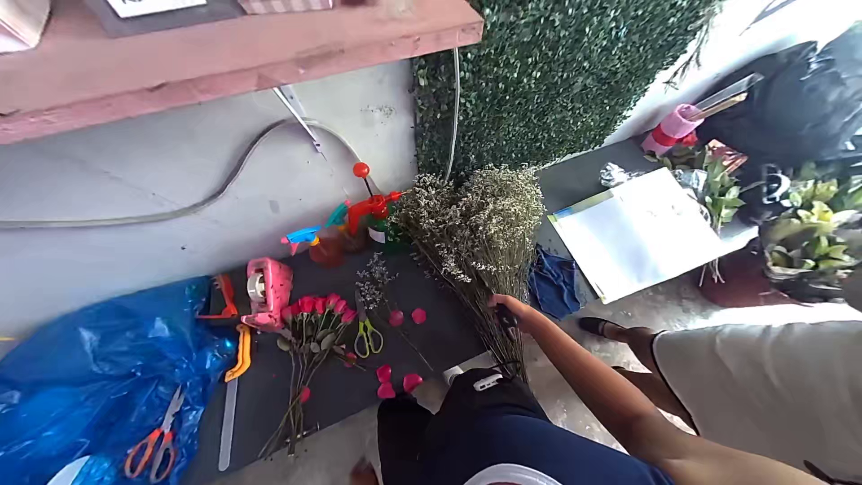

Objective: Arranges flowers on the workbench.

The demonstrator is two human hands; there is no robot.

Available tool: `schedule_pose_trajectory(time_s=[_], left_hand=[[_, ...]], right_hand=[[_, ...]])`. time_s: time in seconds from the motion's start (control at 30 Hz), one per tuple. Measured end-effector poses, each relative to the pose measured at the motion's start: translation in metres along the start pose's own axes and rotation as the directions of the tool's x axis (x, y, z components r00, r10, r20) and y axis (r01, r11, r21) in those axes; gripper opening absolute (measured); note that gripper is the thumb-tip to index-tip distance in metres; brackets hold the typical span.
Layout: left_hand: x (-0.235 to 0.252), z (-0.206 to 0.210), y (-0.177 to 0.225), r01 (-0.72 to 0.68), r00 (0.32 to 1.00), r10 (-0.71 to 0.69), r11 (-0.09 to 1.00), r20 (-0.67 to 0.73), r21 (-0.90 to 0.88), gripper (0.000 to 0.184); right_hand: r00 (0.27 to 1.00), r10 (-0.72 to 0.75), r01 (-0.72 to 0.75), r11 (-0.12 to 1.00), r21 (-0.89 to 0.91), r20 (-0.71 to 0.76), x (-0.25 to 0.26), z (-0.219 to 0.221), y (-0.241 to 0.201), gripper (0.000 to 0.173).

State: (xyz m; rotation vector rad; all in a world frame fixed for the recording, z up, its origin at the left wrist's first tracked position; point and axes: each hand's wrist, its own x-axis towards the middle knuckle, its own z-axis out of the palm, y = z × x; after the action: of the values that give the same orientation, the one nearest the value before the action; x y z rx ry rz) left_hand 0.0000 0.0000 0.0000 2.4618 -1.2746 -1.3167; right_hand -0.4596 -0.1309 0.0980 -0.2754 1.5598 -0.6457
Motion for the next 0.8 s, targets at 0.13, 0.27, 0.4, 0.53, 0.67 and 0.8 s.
schedule_pose_trajectory(time_s=[0.13, 0.27, 0.4, 0.53, 0.67, 0.8], left_hand=[[0.08, -0.038, 0.121, -0.524, 0.851, 0.506, 0.838, -0.143, -0.15, 0.043], [0.051, -0.039, 0.337, -0.809, 0.511, 0.851, 0.524, 0.123, -0.265, 0.038], [0.035, 0.032, 0.441, -0.891, 0.382, 0.853, 0.442, 0.355, -0.103, 0.029], [0.022, 0.07, 0.455, -0.798, 0.588, 0.659, 0.567, 0.468, 0.204, 0.033], [0.008, 0.013, 0.459, -0.878, 0.391, 0.854, 0.459, 0.343, -0.14, 0.03], [-0.006, -0.076, 0.437, -0.867, 0.255, 0.941, 0.325, 0.224, -0.379, 0.03]], right_hand=[[0.991, -0.012, 0.027, 0.993, -0.113, 0.13, 0.011, -0.007, 0.012, 0.022], [0.999, -0.037, 0.037, 0.998, -0.047, 0.017, 0.032, 0.015, 0.023, 0.021], [0.999, -0.036, 0.036, 0.998, 0.057, 0.008, 0.027, 0.025, 0.023, 0.019], [0.998, -0.032, 0.03, 0.998, 0.046, 0.049, 0.018, 0.012, 0.033, 0.016], [0.997, -0.064, 0.063, 0.998, 0.015, 0.034, 0.017, -0.001, 0.042, 0.016], [0.994, -0.066, 0.068, 0.997, -0.028, 0.082, 0.022, 0.001, 0.046, 0.028]])
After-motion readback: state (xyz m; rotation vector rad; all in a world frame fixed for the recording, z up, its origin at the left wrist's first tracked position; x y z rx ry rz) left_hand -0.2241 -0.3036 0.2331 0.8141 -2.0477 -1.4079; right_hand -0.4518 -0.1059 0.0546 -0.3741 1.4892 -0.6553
